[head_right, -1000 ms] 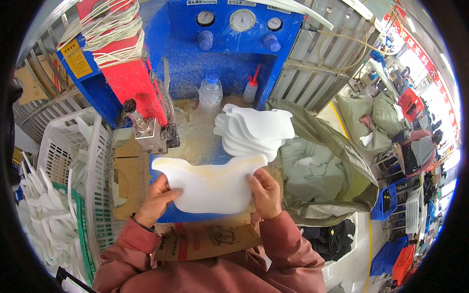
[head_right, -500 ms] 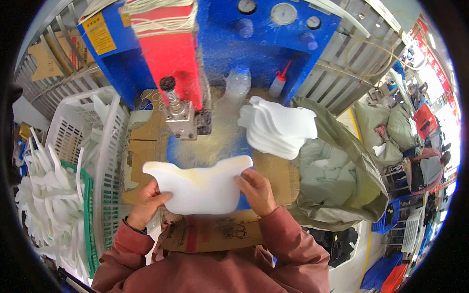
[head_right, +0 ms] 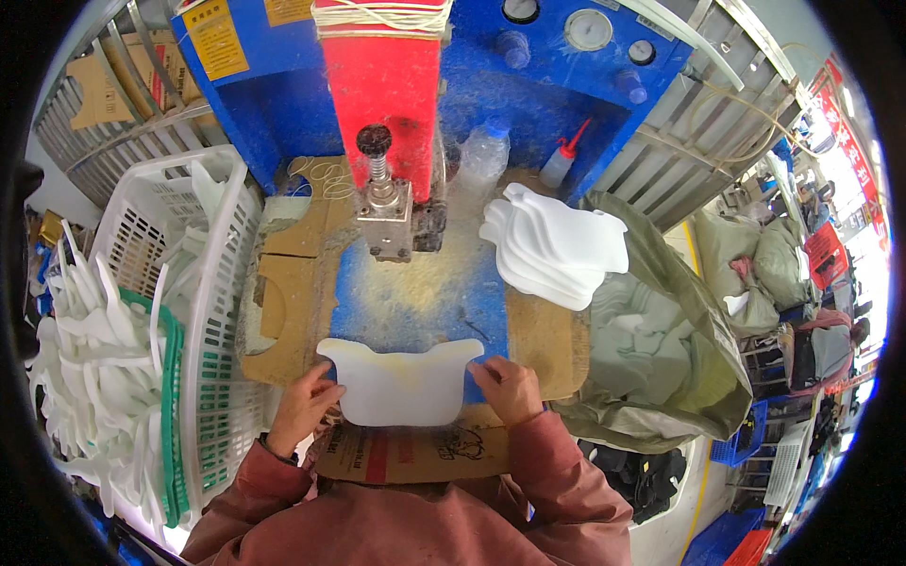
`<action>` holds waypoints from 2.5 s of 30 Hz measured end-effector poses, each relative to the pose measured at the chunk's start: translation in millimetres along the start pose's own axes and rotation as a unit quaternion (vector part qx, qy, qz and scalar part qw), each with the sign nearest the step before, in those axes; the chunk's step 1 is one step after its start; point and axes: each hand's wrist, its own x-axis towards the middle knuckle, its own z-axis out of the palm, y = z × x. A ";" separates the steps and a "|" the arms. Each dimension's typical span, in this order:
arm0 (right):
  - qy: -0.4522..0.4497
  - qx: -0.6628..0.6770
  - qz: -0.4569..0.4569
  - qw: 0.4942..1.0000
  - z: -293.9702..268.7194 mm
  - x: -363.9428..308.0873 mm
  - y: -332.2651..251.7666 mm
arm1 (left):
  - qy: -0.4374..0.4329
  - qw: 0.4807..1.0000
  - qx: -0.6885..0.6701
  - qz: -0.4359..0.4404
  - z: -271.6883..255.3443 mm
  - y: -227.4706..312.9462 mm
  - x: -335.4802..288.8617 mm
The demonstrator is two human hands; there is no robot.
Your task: The person repeatedly places white foam pieces under a red and blue punching machine, aligns them, and presses the lever to punch a hole. The finished pieces are stacked on the workbench. The person handles the foam pieces one at a time and uses both hands to position and operate the machine.
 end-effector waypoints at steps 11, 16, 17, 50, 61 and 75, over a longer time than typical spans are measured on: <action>-0.046 0.023 -0.080 0.995 -32.3 9.4 -41.4 | 0.122 0.873 0.367 0.296 -94.5 113.7 -102.5; -0.085 0.080 -0.163 0.980 -17.8 11.8 -52.7 | 0.294 0.778 0.488 0.265 -166.9 150.8 -152.8; -0.093 0.090 -0.155 0.979 -17.5 11.1 -51.1 | 0.324 0.781 0.482 0.228 -182.6 149.5 -149.7; -0.161 0.117 -0.206 0.958 -29.9 -9.3 -68.5 | 0.592 0.698 0.122 0.384 -314.4 82.1 -126.5; -0.133 0.124 -0.263 0.947 -50.1 -18.2 -98.2 | 0.386 0.701 0.475 0.366 -207.6 128.7 -142.4; -0.276 0.104 -0.224 0.929 -5.7 -21.6 -110.1 | 0.035 0.755 0.387 0.528 17.0 118.3 -44.9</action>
